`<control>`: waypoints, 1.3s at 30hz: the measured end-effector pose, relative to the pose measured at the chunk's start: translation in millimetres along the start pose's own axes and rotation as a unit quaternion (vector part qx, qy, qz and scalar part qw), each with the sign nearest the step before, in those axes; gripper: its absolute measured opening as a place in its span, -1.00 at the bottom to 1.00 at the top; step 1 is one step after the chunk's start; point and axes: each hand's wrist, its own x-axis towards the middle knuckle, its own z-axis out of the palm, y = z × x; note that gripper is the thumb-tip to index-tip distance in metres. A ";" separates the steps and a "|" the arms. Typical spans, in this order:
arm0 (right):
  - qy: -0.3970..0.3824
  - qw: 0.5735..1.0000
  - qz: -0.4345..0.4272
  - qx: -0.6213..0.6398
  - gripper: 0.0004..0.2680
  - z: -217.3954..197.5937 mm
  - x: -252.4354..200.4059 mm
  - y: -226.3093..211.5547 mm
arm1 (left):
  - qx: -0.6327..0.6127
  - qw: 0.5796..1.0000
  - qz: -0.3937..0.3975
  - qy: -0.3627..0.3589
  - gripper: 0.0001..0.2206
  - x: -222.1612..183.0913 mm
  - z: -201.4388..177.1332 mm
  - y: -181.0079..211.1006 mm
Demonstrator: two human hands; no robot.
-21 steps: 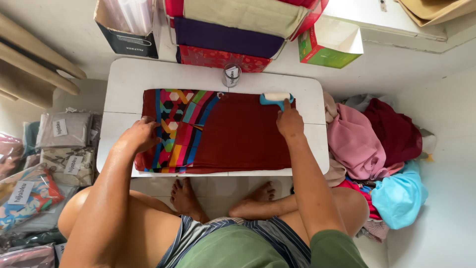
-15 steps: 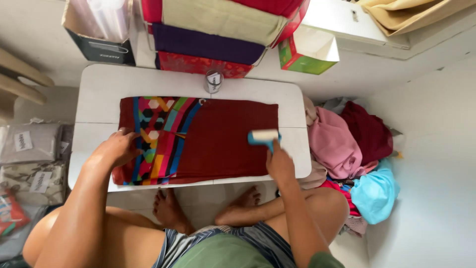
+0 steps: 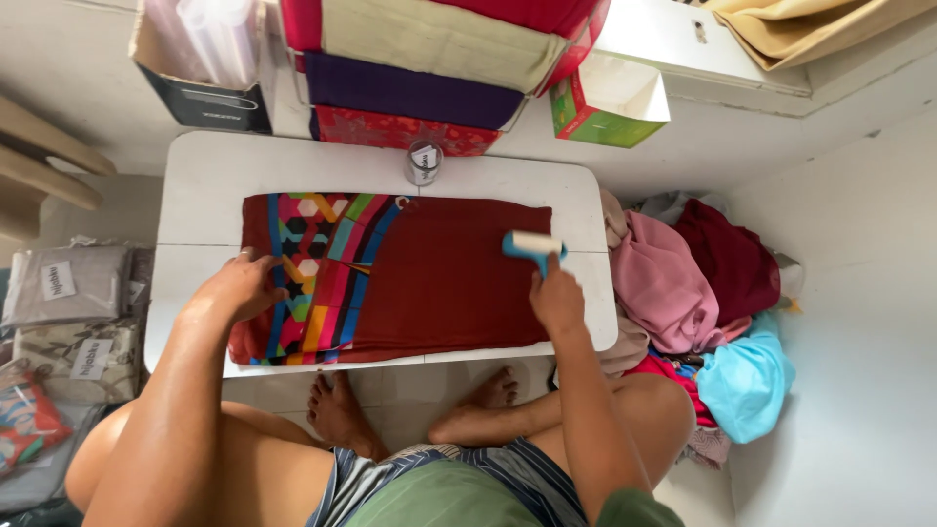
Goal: Using a lint roller to clean and then fold pieces of fabric on a small table.
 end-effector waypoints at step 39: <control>-0.216 0.850 -0.472 0.089 -0.63 28.0 46.9 -332.2 | -0.071 0.990 -0.038 0.113 -0.60 -36.8 -84.9 5.1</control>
